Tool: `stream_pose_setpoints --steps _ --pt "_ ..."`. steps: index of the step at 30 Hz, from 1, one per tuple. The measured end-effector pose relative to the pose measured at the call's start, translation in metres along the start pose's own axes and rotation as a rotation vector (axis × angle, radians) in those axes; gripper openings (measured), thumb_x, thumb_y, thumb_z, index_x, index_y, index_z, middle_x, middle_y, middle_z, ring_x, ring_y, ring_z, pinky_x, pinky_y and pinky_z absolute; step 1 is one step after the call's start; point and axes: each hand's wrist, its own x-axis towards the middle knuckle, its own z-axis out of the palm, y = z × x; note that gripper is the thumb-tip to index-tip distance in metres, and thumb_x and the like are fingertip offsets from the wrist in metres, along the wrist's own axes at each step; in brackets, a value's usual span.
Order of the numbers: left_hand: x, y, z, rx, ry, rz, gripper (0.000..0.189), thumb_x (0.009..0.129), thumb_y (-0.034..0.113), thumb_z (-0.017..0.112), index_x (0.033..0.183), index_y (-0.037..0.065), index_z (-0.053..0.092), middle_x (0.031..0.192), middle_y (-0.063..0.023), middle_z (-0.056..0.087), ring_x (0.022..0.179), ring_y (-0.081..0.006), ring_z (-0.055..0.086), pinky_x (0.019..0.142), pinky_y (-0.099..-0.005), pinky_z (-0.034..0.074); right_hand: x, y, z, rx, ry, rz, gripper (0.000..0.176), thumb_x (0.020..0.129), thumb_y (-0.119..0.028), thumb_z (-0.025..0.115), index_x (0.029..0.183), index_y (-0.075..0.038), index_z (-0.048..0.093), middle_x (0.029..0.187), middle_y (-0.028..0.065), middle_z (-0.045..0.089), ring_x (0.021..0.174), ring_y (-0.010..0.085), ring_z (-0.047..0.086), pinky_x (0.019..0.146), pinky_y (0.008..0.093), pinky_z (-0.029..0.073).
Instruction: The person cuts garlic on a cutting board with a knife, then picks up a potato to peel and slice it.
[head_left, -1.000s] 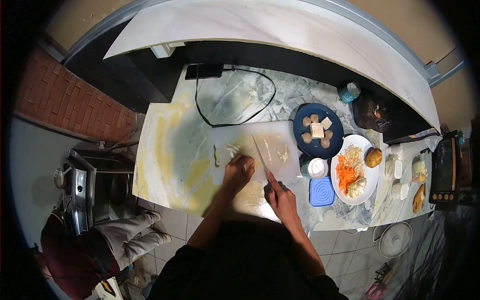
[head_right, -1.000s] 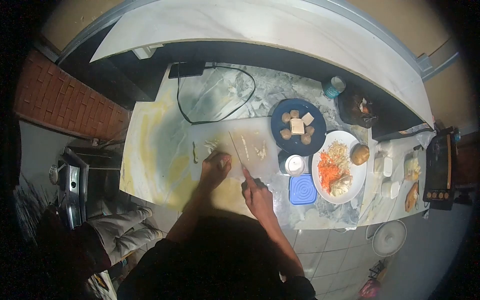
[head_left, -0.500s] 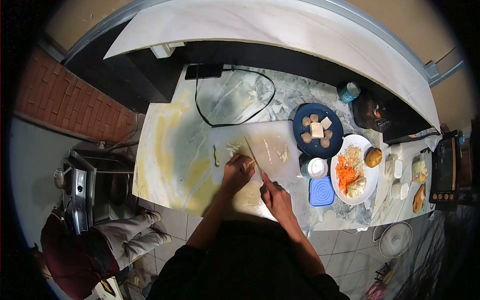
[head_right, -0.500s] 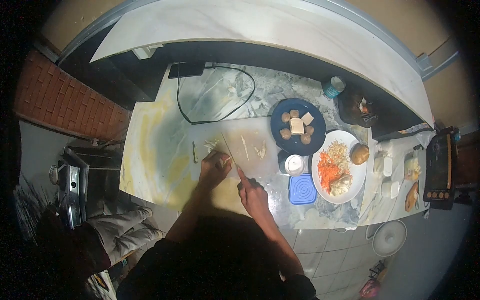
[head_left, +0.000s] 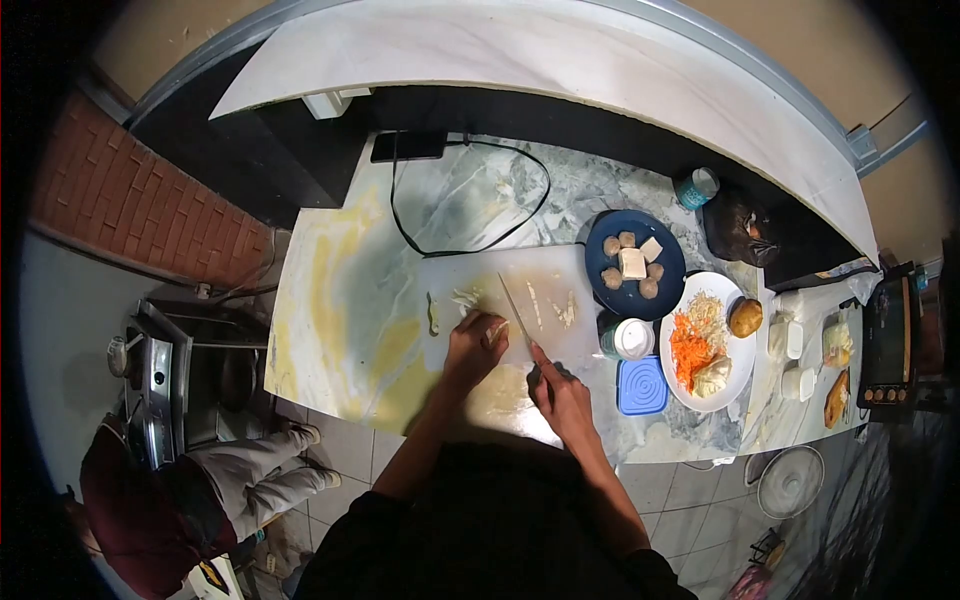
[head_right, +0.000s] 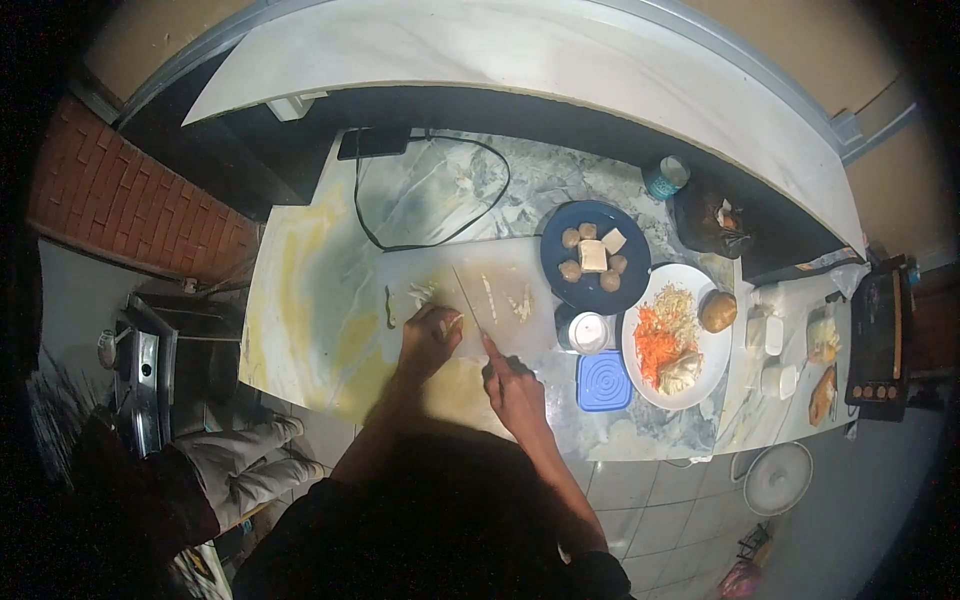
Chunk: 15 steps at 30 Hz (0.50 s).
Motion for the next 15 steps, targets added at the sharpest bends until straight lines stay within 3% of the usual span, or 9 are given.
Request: stream_pose_setpoints --steps 12,15 --pt "0.0 0.001 -0.001 -0.044 0.019 -0.011 0.024 0.073 0.005 0.079 0.095 0.003 0.07 0.09 -0.0098 0.066 0.052 -0.0177 0.061 0.05 -0.0299 0.05 -0.003 -0.011 -0.001 0.048 0.003 0.002 0.067 0.087 -0.004 0.057 0.151 -0.02 0.042 0.09 0.0217 0.068 0.075 0.0417 0.066 0.069 0.0499 0.053" --pt "0.0 0.002 -0.001 -0.04 0.014 -0.04 0.023 0.073 0.004 0.078 0.094 0.003 0.069 0.09 -0.01 0.066 0.051 -0.0179 0.061 0.05 -0.0302 0.05 -0.004 -0.007 0.005 0.095 -0.022 0.025 0.065 0.088 -0.002 0.055 0.149 -0.019 0.045 0.084 0.0215 0.065 0.076 0.0421 0.065 0.07 0.046 0.052"
